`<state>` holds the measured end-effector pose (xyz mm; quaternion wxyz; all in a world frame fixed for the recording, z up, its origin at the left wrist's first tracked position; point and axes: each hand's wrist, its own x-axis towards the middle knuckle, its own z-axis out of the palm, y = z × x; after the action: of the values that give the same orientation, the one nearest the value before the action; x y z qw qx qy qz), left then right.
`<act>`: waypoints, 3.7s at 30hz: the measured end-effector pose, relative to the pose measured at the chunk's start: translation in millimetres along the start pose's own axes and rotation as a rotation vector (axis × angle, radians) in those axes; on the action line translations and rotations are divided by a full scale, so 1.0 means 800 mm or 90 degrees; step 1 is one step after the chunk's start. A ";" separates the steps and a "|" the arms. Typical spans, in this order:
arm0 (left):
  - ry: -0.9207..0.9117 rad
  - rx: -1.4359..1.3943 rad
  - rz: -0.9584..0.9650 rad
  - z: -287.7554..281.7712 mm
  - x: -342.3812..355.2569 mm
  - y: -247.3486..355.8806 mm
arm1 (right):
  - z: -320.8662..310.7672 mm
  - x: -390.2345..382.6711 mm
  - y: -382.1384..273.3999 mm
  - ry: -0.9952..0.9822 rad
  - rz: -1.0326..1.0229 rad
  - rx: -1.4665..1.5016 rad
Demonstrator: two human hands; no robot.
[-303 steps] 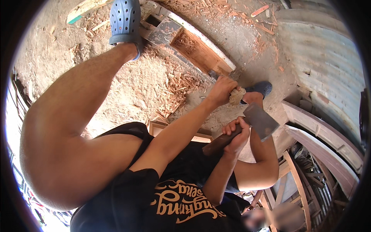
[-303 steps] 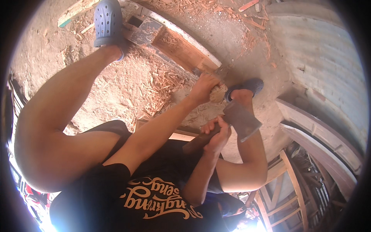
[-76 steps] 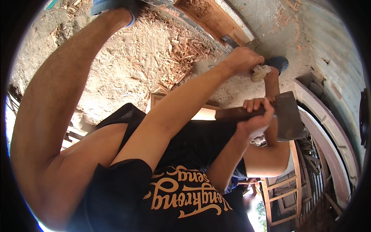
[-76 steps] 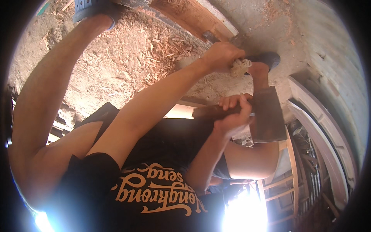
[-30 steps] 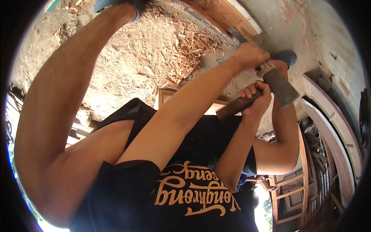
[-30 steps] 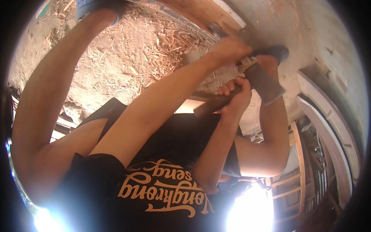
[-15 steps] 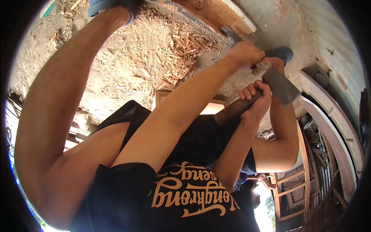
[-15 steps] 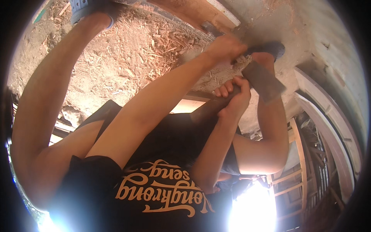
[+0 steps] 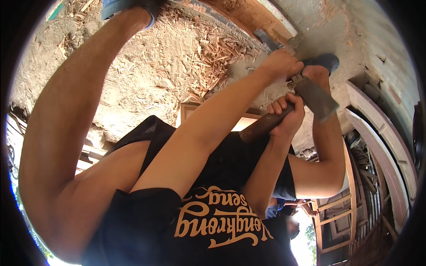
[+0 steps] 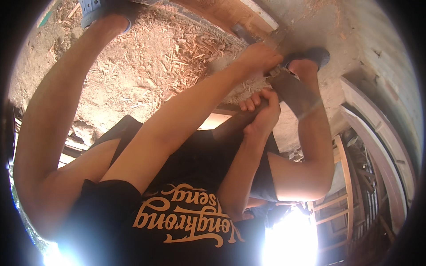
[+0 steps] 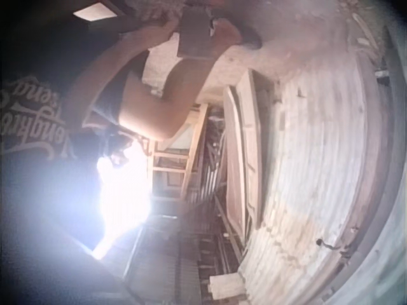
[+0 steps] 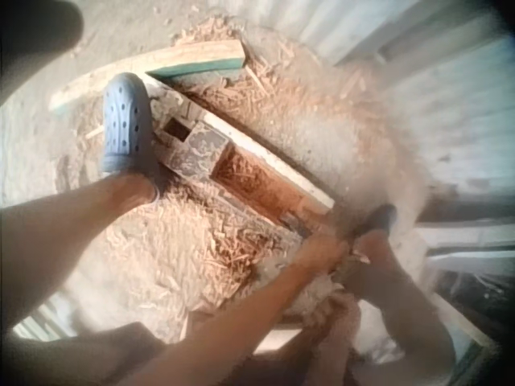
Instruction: The person uses a chisel and mallet to carve a rectangular recess into a piece of wood. They repeatedly strike the chisel to remove wood chips and periodically clear debris from the work area.
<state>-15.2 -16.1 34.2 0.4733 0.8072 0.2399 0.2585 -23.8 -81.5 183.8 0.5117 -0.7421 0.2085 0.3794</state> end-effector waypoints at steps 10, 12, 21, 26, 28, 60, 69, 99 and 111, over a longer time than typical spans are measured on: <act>0.065 -0.009 -0.014 -0.009 0.012 -0.008 | -0.015 0.002 -0.025 -0.011 -0.005 0.012; 0.127 -0.059 0.014 -0.011 0.017 -0.004 | -0.019 -0.011 -0.034 -0.030 -0.019 0.034; 0.114 -0.092 0.015 -0.011 0.030 -0.002 | -0.024 -0.029 -0.033 -0.064 -0.006 0.025; 0.066 -0.065 0.015 -0.017 0.026 0.001 | -0.017 -0.036 -0.040 -0.068 -0.027 0.025; 0.070 -0.057 0.022 -0.017 0.025 -0.001 | -0.017 -0.037 -0.045 -0.052 -0.095 0.020; -0.023 0.003 -0.027 0.004 0.037 -0.004 | -0.035 0.042 -0.051 -0.093 -0.016 0.117; -0.036 0.034 -0.060 0.007 0.052 -0.005 | -0.032 0.064 -0.055 -0.213 0.096 0.040; -0.032 0.089 -0.073 0.016 0.060 -0.010 | -0.041 0.071 -0.085 -0.201 0.052 0.059; -0.047 0.125 -0.068 0.031 0.068 -0.013 | -0.031 0.076 -0.087 -0.159 0.001 0.153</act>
<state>40.3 7.0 24.8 0.4140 0.8445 0.2893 0.1781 71.4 -72.3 183.1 0.6185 -0.6227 0.1877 0.4409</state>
